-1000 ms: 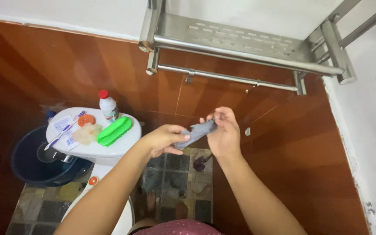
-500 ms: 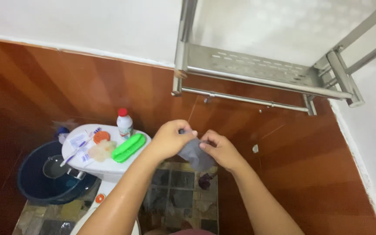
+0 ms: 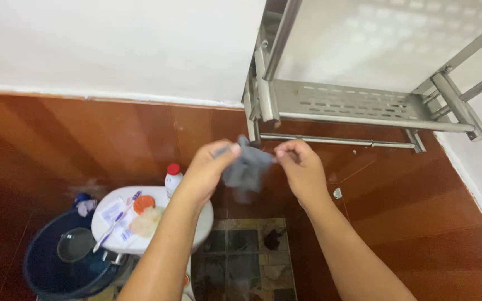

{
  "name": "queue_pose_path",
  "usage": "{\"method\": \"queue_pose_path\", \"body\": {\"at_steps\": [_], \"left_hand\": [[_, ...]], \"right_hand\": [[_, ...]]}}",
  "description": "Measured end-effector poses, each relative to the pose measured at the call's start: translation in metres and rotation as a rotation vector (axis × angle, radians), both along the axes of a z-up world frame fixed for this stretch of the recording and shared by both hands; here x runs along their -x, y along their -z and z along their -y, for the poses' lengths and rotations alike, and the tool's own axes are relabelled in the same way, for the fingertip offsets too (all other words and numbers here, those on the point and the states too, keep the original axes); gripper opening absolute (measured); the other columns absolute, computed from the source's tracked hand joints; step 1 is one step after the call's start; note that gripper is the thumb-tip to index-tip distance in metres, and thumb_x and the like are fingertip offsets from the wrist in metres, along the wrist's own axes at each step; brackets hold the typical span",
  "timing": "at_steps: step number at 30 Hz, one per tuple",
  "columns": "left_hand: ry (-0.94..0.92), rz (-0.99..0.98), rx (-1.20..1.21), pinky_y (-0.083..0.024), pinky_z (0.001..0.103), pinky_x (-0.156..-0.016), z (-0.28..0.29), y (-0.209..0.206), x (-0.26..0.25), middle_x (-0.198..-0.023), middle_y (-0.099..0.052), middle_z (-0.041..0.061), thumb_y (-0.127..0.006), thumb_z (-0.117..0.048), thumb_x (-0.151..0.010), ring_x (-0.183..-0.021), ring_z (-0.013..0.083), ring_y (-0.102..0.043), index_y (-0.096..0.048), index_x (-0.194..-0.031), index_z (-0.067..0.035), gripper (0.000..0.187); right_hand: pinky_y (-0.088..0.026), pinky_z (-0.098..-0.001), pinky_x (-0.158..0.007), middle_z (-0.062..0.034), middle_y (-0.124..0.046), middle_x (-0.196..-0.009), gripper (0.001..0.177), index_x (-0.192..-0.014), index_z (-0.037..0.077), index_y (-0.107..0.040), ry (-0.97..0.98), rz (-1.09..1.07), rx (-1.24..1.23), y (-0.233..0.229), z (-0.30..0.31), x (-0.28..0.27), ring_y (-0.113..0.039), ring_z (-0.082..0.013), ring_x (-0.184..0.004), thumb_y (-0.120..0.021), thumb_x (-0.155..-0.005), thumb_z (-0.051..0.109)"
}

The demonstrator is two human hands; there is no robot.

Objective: Cleaning a wall-mounted metal bathroom shelf with a cloth.

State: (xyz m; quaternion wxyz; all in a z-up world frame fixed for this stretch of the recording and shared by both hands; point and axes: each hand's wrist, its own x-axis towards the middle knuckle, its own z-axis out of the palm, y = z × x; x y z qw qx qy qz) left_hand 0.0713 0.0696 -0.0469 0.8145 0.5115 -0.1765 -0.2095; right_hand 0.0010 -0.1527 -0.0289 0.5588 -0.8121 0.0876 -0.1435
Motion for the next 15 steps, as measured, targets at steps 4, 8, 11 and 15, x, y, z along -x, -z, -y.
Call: {"method": "queue_pose_path", "body": {"at_steps": [4,8,11,15], "left_hand": [[-0.261,0.335,0.045,-0.051,0.026,-0.084,0.011,-0.029,-0.031,-0.1,-0.066,0.0,-0.057,-0.025,-0.105,-0.091,0.0099,-0.06,-0.069,-0.101,-0.001,0.027],[-0.702,0.435,-0.049,-0.047,0.029,-0.09,0.043,-0.043,-0.072,-0.105,-0.06,0.006,-0.049,-0.029,-0.114,-0.1,0.0154,-0.055,-0.065,-0.106,0.004,0.038],[-0.692,0.436,0.027,-0.046,0.032,-0.096,0.061,-0.067,-0.092,-0.111,-0.058,0.011,-0.047,-0.031,-0.116,-0.105,0.0208,-0.055,-0.064,-0.111,0.006,0.041],[-0.614,0.627,0.067,-0.047,0.035,-0.103,0.085,-0.082,-0.104,-0.123,-0.063,0.015,-0.046,-0.029,-0.113,-0.112,0.024,-0.062,-0.065,-0.118,0.006,0.04]], "right_hand": [[-0.058,-0.0298,-0.086,-0.0049,-0.067,-0.106,0.007,-0.102,0.002,-0.063,0.015,0.087,-0.297,-0.005,-0.003,0.001,-0.068,-0.0143,-0.09,-0.059,-0.099,0.007],[-0.057,-0.0327,-0.087,-0.0071,-0.065,-0.113,0.011,-0.107,0.001,-0.062,0.071,0.088,-0.29,-0.001,-0.003,0.008,-0.068,-0.0175,-0.091,-0.056,-0.1,0.007],[-0.056,-0.0317,-0.089,-0.0094,-0.065,-0.11,0.013,-0.11,0.001,-0.063,0.116,0.039,-0.245,0.001,-0.004,0.011,-0.068,-0.0177,-0.092,-0.055,-0.101,0.007],[-0.056,-0.0322,-0.087,-0.0086,-0.066,-0.11,0.015,-0.11,0.0,-0.063,0.182,-0.037,-0.259,0.016,0.004,0.012,-0.068,-0.0185,-0.09,-0.053,-0.1,0.004]]}}
